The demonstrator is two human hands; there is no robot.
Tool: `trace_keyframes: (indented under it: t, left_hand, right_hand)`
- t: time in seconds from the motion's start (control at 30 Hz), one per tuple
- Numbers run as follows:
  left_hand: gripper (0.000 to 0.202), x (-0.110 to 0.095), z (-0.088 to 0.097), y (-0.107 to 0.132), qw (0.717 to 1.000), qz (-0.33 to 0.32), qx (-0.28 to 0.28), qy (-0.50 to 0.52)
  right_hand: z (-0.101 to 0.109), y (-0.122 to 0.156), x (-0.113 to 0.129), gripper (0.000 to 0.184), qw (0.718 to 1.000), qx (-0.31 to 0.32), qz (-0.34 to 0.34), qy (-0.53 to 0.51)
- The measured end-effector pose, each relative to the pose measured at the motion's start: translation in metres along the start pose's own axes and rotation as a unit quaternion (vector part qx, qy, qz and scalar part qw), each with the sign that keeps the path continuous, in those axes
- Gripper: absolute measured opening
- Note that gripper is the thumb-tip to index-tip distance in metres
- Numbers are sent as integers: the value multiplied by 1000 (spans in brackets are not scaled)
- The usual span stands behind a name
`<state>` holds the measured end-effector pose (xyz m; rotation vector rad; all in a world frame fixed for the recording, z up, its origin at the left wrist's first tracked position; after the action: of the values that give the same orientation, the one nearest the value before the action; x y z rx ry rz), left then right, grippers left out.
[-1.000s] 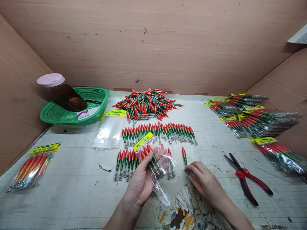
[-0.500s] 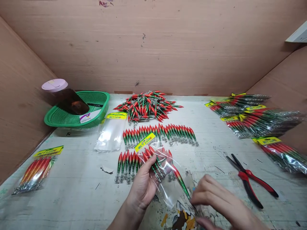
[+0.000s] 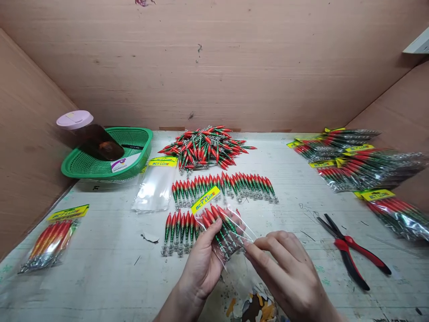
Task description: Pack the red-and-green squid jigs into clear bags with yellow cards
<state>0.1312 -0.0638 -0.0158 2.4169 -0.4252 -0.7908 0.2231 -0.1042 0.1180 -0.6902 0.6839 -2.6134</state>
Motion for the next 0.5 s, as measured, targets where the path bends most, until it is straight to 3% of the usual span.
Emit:
trace_keyframes:
  t: [0.13, 0.23, 0.37, 0.43, 0.5]
  left_hand:
    - [25, 5, -2, 2, 1000, 2, -3, 1]
    - [26, 3, 1, 1, 1000, 2, -4, 4]
    - [24, -22, 13, -4, 998, -42, -32, 15]
    - [23, -37, 18, -8, 996, -69, -53, 19]
    - [22, -45, 21, -9, 994, -81, -67, 18]
  right_hand:
    - [-4, -5, -2, 13, 998, -32, -45, -5]
    - [-2, -6, -9, 14, 996, -14, -73, -54]
    - [9, 0, -49, 6, 979, -11, -157, -130]
    - [-7, 8, -69, 5, 978, 37, -179, -103]
    - [-41, 20, -79, 11, 972, 131, -175, -84]
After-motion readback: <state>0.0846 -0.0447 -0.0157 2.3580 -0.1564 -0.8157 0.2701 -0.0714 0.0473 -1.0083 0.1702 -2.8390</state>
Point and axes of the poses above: each hand's wrist, its own y-axis away from the middle knuckle, its own z-axis out of the back of the hand, x = y × z, the point moved 9 cm from there along -y, towards the middle knuckle, and after that the axes turned 12 degrees about -z, right-handed, at the moved point
